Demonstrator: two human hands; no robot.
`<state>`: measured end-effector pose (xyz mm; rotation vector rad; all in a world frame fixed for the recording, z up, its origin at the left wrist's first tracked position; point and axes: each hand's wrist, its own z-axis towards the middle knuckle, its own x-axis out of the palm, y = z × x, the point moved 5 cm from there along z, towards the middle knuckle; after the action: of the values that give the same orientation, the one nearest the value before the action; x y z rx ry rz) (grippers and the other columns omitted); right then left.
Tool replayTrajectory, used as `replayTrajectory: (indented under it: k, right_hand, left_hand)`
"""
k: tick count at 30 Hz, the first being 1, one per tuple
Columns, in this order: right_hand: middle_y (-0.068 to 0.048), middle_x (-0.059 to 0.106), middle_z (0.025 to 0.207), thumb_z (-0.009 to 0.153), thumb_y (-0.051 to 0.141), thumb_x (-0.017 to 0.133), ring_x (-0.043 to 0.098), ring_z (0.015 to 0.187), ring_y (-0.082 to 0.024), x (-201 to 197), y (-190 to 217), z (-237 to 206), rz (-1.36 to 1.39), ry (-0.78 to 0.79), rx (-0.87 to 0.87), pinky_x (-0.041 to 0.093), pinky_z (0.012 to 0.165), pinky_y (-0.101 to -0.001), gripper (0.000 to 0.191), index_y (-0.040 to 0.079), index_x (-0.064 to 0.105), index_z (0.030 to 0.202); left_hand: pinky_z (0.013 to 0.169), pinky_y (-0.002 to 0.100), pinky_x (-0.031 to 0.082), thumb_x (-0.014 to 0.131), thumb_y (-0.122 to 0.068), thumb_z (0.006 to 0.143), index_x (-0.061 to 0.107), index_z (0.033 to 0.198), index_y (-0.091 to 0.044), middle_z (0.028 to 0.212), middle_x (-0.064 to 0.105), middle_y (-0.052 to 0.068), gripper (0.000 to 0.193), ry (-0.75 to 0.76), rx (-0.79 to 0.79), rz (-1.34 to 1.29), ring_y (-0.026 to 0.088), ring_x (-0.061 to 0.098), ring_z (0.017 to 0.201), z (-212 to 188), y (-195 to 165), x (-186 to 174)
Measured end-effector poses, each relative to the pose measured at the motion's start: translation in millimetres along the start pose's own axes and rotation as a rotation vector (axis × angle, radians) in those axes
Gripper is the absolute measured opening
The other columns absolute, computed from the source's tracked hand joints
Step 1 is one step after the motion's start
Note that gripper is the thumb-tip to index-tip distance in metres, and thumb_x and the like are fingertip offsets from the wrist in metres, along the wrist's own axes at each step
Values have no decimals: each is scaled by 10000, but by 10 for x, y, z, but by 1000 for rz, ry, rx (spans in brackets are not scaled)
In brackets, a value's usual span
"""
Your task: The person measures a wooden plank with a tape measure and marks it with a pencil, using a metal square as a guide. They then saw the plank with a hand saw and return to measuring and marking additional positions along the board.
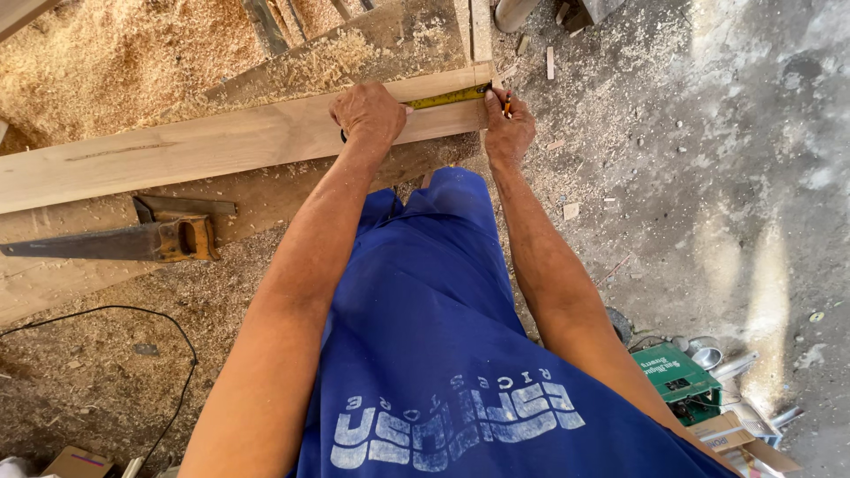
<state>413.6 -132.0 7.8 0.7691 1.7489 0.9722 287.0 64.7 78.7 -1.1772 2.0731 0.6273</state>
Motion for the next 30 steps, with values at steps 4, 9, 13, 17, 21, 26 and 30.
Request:
replayTrajectory:
  k: [4, 9, 13, 17, 21, 26, 30]
  right_hand:
    - [-24, 806, 969, 923, 321, 759, 737, 862, -125, 9, -10, -4, 23, 23, 62, 617, 759, -292, 240, 131, 819, 1057]
    - [-14, 795, 966, 897, 333, 769, 730, 859, -110, 31, -35, -18, 93, 34, 86, 600, 754, -297, 241, 140, 810, 1036]
    - [-33, 790, 956, 918, 313, 777, 722, 853, -126, 22, -26, -1, 29, 21, 38, 614, 752, -294, 238, 120, 818, 1050]
    - [-34, 727, 978, 961, 268, 763, 697, 855, -131, 10, 92, -48, -213, -40, -127, 606, 742, -306, 240, 104, 767, 1136]
    - [-69, 600, 995, 1058, 187, 679, 633, 848, -176, 156, 268, -297, -258, 15, -334, 595, 657, -306, 256, 117, 667, 1304]
    - [-113, 655, 952, 946, 84, 636, 688, 791, -263, 560, 369, -658, -470, 447, -455, 601, 698, -406, 637, 143, 459, 1555]
    - [-200, 706, 954, 874, 124, 668, 710, 826, -388, 705, 376, -723, -616, 563, -443, 567, 711, -504, 844, 128, 275, 1621]
  left_hand:
    - [610, 481, 478, 761, -667, 815, 751, 867, -47, 739, 690, 141, 621, -2, 0, -10, 304, 673, 728, 14, 0, -12]
    - [562, 472, 477, 747, -689, 830, 739, 840, -29, 714, 678, 152, 660, -14, 14, 32, 299, 667, 675, 27, -5, -13]
    - [553, 481, 454, 754, -697, 796, 734, 825, -52, 703, 672, 131, 646, 6, 7, 34, 293, 643, 655, 36, -11, -10]
    - [554, 483, 470, 736, -691, 837, 744, 834, -43, 726, 685, 136, 648, -14, 18, 56, 291, 654, 664, 27, -41, -26]
    - [586, 528, 472, 766, -571, 824, 747, 897, -87, 786, 690, 126, 490, -52, 11, 25, 296, 659, 690, 10, -59, -71]
    - [626, 508, 489, 755, -586, 850, 757, 970, -61, 847, 723, 141, 539, 9, -1, 47, 295, 685, 748, 5, -71, -64]
    - [622, 535, 495, 783, -502, 816, 763, 977, -93, 882, 724, 138, 440, -47, -19, 43, 298, 691, 789, 38, -75, -73]
